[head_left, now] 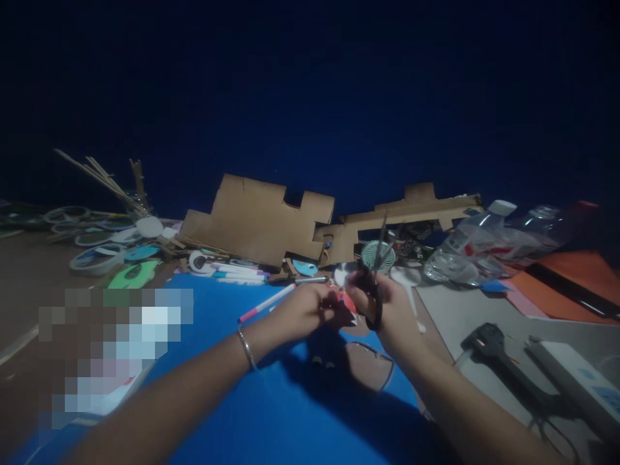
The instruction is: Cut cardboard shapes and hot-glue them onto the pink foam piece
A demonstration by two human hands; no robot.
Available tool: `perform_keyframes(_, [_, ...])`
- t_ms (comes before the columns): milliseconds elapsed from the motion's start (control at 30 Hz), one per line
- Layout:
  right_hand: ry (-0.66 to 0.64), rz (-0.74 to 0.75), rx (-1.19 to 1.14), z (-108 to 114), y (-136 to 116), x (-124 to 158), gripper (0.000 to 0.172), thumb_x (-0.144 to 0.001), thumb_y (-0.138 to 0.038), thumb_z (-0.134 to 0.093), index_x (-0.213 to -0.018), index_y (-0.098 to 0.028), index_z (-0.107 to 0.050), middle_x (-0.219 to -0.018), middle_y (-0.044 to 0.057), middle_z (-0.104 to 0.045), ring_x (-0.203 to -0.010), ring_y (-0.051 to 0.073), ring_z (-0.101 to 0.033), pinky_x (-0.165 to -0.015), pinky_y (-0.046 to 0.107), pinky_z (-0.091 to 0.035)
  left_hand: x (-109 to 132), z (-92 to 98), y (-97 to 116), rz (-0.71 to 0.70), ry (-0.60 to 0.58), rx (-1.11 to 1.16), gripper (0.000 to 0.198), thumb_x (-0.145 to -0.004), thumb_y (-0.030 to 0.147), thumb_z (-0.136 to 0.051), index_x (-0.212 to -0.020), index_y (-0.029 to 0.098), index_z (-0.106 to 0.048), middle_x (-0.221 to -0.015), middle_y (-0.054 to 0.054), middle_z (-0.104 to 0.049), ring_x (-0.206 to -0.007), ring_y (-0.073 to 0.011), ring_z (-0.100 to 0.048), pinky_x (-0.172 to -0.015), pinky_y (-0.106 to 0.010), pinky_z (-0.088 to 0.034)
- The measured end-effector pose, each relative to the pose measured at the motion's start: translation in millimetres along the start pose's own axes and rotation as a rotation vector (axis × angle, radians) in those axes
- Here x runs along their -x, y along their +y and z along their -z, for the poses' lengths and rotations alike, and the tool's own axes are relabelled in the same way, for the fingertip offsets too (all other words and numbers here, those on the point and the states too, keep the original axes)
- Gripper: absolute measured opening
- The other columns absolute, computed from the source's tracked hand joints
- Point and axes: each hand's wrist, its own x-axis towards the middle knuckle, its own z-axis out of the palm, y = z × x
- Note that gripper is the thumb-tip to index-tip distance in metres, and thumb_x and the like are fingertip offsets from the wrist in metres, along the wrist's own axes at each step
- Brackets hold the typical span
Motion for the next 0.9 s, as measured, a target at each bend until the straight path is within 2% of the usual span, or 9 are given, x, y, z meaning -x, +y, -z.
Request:
perform_keyframes(100, [0.108, 0.004, -0.054, -3, 1, -1, 0.034, -0.070, -0.033, -0.065, -0.099, -0.017, -0.059, -0.083, 0.004, -0.063, -0.069, 0.017, -0.055, -0.056, 0.026, -0.041, -3, 4.1, 7, -0.019, 0.251, 0.061, 0.016, -0.079, 0.028, -0.054, -0.079, 0.016, -0.063, -0.074, -0.003, -0.062, -0.070, -0.0154, -0.058, -0.062, -0.026, -0.043])
perform_keyframes(167, [0.069, -0.014, -0.057, -6, 0, -2, 0.031, -0.067, -0.030, -0.067, -0.094, -0.017, -0.061, -0.076, 0.003, -0.062, -0.063, 0.016, -0.053, -0.054, 0.025, -0.040, -5, 5.2, 12, -0.051, 0.414, 0.132, 0.012, -0.076, 0.027, -0.058, -0.078, 0.016, -0.061, -0.072, -0.002, -0.061, -0.070, -0.0149, -0.057, -0.062, -0.025, -0.043])
perform_keyframes(267, [0.022, -0.039, -0.081, -12, 1, 0, 0.019, -0.062, -0.026, -0.068, -0.076, -0.016, -0.061, -0.060, -0.001, -0.057, -0.053, 0.012, -0.047, -0.050, 0.023, -0.038, -4, 3.7, 17, -0.076, 0.503, 0.202, 0.009, -0.074, 0.026, -0.060, -0.078, 0.017, -0.059, -0.068, 0.001, -0.059, -0.062, -0.0112, -0.054, -0.057, -0.021, -0.040])
perform_keyframes(433, [0.052, -0.108, -0.146, -14, -2, 4, 0.016, -0.060, -0.027, -0.067, -0.061, -0.015, -0.056, -0.046, -0.006, -0.042, -0.042, 0.007, -0.031, -0.040, 0.020, -0.025, 5, -2.9, 23, -0.033, 0.472, 0.292, 0.015, -0.077, 0.033, -0.059, -0.081, 0.019, -0.056, -0.062, 0.004, -0.054, -0.045, -0.0058, -0.043, -0.041, -0.017, -0.032])
perform_keyframes(567, [0.015, -0.112, -0.209, -13, -7, 5, 0.019, -0.056, -0.028, -0.068, -0.059, -0.016, -0.054, -0.048, -0.004, -0.046, -0.044, 0.008, -0.037, -0.041, 0.021, -0.029, 10, -4.8, 27, -0.023, 0.401, 0.488, 0.018, -0.079, 0.036, -0.057, -0.082, 0.018, -0.053, -0.067, 0.003, -0.055, -0.047, -0.0047, -0.044, -0.042, -0.016, -0.032])
perform_keyframes(700, [0.023, -0.103, -0.315, -12, -7, 5, 0.018, -0.060, -0.026, -0.066, -0.060, -0.017, -0.051, -0.048, -0.005, -0.046, -0.044, 0.008, -0.038, -0.042, 0.022, -0.029, 13, -0.5, 30, 0.010, 0.229, 0.642, 0.013, -0.083, 0.029, -0.052, -0.083, 0.016, -0.052, -0.076, -0.002, -0.060, -0.057, -0.0061, -0.050, -0.048, -0.016, -0.036])
perform_keyframes(800, [0.033, -0.093, -0.369, -12, -6, 4, 0.016, -0.063, -0.027, -0.062, -0.062, -0.018, -0.050, -0.047, -0.005, -0.045, -0.042, 0.009, -0.039, -0.041, 0.022, -0.029, 13, 3.9, 32, 0.016, 0.176, 0.551, 0.009, -0.081, 0.025, -0.054, -0.084, 0.017, -0.052, -0.076, -0.002, -0.061, -0.058, -0.0075, -0.053, -0.049, -0.017, -0.037])
perform_keyframes(900, [0.043, -0.090, -0.272, -12, -4, 4, 0.015, -0.063, -0.028, -0.064, -0.065, -0.017, -0.055, -0.046, -0.005, -0.046, -0.042, 0.010, -0.040, -0.041, 0.022, -0.029, 14, 8.0, 35, -0.021, 0.189, 0.365, 0.022, -0.074, 0.024, -0.063, -0.093, 0.020, -0.053, -0.078, -0.001, -0.063, -0.064, -0.0119, -0.059, -0.053, -0.020, -0.043])
